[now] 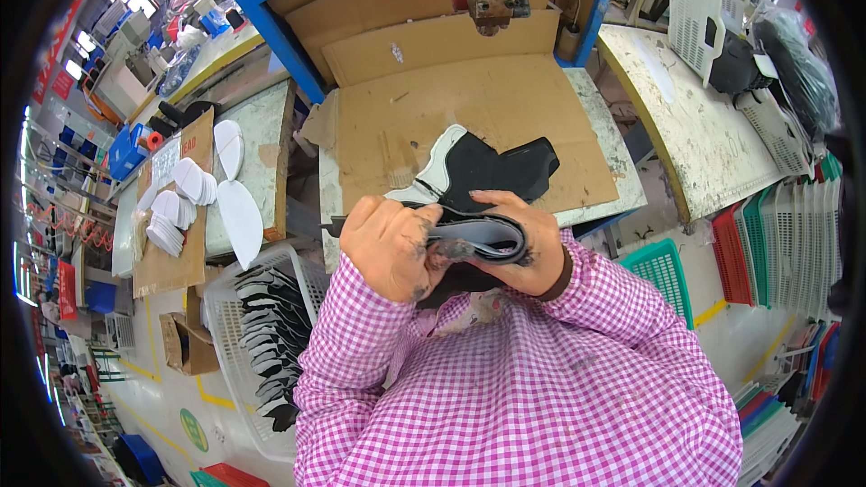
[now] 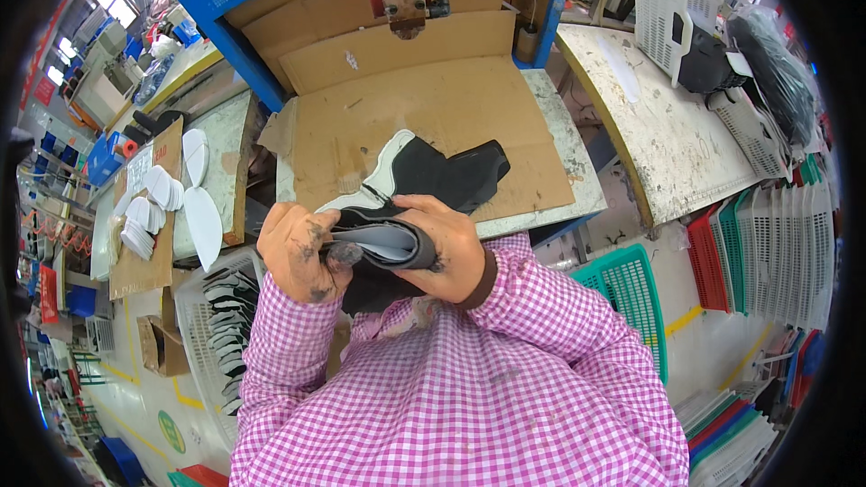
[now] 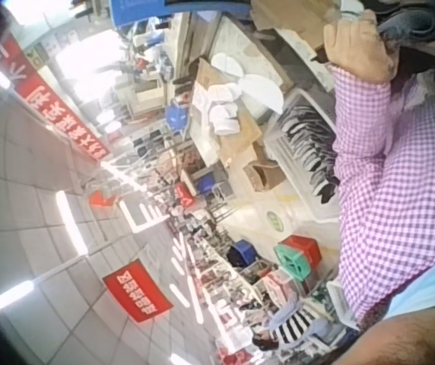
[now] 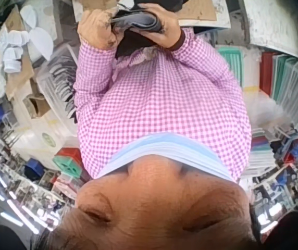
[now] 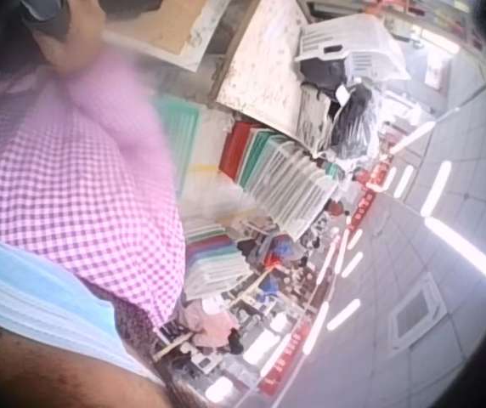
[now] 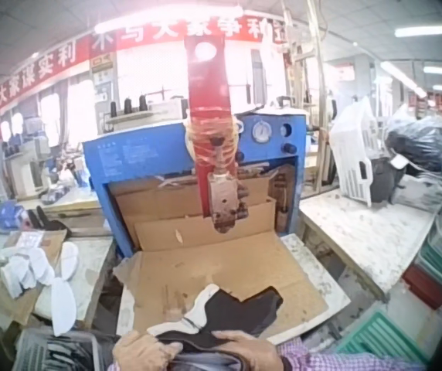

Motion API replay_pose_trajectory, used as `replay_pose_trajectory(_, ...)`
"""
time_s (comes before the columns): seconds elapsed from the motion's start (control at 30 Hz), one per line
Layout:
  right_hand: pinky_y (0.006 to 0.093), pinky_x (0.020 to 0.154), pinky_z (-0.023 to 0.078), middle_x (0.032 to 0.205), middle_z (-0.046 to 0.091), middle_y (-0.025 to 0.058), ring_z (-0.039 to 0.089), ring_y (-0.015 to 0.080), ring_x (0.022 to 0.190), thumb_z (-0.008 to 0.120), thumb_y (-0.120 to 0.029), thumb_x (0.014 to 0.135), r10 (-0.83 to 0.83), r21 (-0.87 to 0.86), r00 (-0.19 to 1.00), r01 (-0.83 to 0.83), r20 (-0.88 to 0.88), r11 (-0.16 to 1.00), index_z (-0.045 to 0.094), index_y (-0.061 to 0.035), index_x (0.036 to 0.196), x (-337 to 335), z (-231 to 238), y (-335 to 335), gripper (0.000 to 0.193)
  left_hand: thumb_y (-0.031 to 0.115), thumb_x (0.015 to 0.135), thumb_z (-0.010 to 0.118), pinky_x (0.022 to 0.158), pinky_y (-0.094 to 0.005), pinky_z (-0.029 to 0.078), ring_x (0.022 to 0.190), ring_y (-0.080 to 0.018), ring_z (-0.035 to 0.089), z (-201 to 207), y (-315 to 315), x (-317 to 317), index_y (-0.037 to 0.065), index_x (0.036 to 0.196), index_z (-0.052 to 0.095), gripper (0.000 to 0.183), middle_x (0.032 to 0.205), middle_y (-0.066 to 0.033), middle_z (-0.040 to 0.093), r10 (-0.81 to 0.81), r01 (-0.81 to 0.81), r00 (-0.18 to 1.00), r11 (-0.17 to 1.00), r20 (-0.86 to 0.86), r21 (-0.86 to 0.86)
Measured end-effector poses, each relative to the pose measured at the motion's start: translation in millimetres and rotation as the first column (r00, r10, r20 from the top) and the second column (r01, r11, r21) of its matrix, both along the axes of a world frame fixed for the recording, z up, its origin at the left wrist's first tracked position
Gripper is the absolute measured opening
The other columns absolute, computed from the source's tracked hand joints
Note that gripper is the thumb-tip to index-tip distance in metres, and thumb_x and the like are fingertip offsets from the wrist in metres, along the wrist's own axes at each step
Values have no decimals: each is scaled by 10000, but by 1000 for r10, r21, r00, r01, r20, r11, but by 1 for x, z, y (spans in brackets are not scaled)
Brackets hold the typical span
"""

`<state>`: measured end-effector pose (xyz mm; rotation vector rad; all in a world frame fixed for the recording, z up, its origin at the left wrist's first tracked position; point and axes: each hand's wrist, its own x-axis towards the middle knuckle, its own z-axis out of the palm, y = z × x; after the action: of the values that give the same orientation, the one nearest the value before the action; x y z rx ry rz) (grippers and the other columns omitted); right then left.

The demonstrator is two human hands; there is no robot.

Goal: The person places white plastic sheets under a vertical cutting machine and presses down to cut them into smaller pieces. They repeatedly pick up sheets, position them under the cutter, and place the cut pieces on the table.

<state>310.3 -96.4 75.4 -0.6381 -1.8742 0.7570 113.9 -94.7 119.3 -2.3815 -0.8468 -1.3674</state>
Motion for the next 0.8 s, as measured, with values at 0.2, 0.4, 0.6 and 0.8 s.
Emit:
replay_pose_trajectory(0.2, 451, 1098, 111, 1469, 251, 203, 191, 347, 1378, 801, -469, 599, 99, 2, 964, -103, 248, 995, 301, -27, 1398, 36, 4, 26, 1041, 205, 927, 474, 561, -324, 439, 568, -202, 521, -6, 11, -46, -16, 1022, 518, 245, 723, -85, 548, 273, -294, 953, 937, 131, 187)
replay_pose_trajectory(0.4, 340, 962, 393, 1262, 510, 169, 518, 222, 1122, 658, -176, 834, 162, -660, 951, -301, -265, 689, 312, 26, 1365, 31, -36, 8, 665, 153, 977, 387, 702, -354, 505, 853, -294, 612, -15, -10, -80, -89, 1098, 491, 291, 972, -199, 588, 597, -603, 692, 787, 405, -130)
replay_pose_trajectory(0.6, 321, 936, 427, 1223, 531, 202, 551, 236, 1077, 615, 73, 785, -53, -638, 744, -532, -666, 557, -71, 38, 1423, -29, -10, 26, 938, 307, 1007, 288, 905, -317, 414, 1013, -163, 518, -38, -30, -85, -43, 1269, 391, 449, 1173, -154, 527, 362, -230, 742, 928, 565, -293)
replay_pose_trajectory(0.8, 319, 885, 469, 1171, 568, 191, 594, 206, 1023, 616, 108, 756, 378, -389, 754, -619, -537, 682, -61, -81, 1457, -64, 52, 37, 993, 303, 971, 354, 1031, -413, 348, 1194, -261, 459, -24, -107, -133, -17, 1375, 308, 517, 1343, -168, 445, 319, 176, 310, 906, 896, -384)
